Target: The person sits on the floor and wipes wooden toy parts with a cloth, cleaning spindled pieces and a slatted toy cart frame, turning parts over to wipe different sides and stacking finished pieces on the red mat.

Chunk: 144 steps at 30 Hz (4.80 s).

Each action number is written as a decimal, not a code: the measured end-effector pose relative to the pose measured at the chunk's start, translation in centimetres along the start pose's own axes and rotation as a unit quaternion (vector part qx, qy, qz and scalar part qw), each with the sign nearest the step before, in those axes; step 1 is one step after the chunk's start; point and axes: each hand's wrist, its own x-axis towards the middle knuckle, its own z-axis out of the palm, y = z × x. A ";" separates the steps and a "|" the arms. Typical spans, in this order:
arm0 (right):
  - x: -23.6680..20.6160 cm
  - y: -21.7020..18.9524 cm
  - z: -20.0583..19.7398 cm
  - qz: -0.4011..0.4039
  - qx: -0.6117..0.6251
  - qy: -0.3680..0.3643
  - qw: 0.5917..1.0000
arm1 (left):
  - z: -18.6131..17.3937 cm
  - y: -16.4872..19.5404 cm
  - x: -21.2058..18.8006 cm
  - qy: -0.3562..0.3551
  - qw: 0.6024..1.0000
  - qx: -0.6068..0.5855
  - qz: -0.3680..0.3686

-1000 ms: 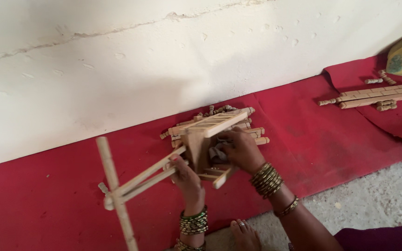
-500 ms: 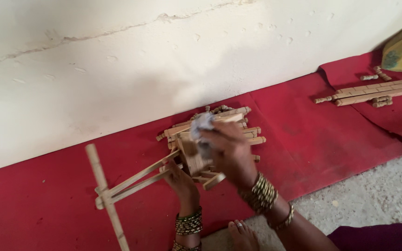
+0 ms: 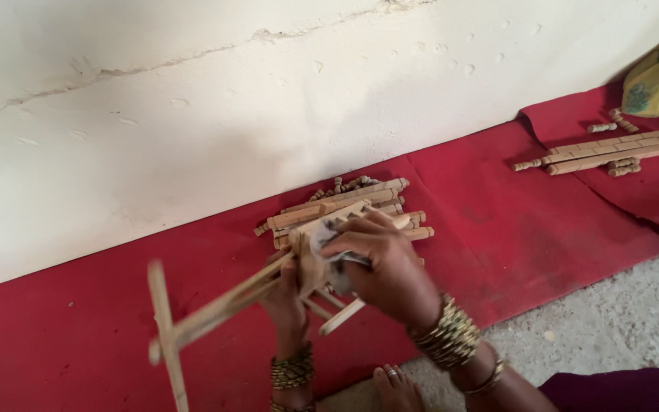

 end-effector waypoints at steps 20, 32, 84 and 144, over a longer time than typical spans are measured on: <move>0.3 -0.2 -0.6 0.146 -0.009 -0.083 0.986 | -2.1 5.3 0.4 -0.101 0.986 0.050 0.127; -0.6 -4.0 1.1 -0.008 0.038 0.035 0.999 | 0.2 5.1 -0.2 -0.198 0.970 0.081 0.119; 0.6 -3.7 -1.7 0.038 0.054 0.019 0.998 | -0.7 6.5 -0.5 -0.118 0.977 0.096 0.150; -0.3 -2.7 0.7 0.073 -0.037 -0.183 0.980 | 4.3 6.3 -1.3 0.002 0.994 0.092 0.063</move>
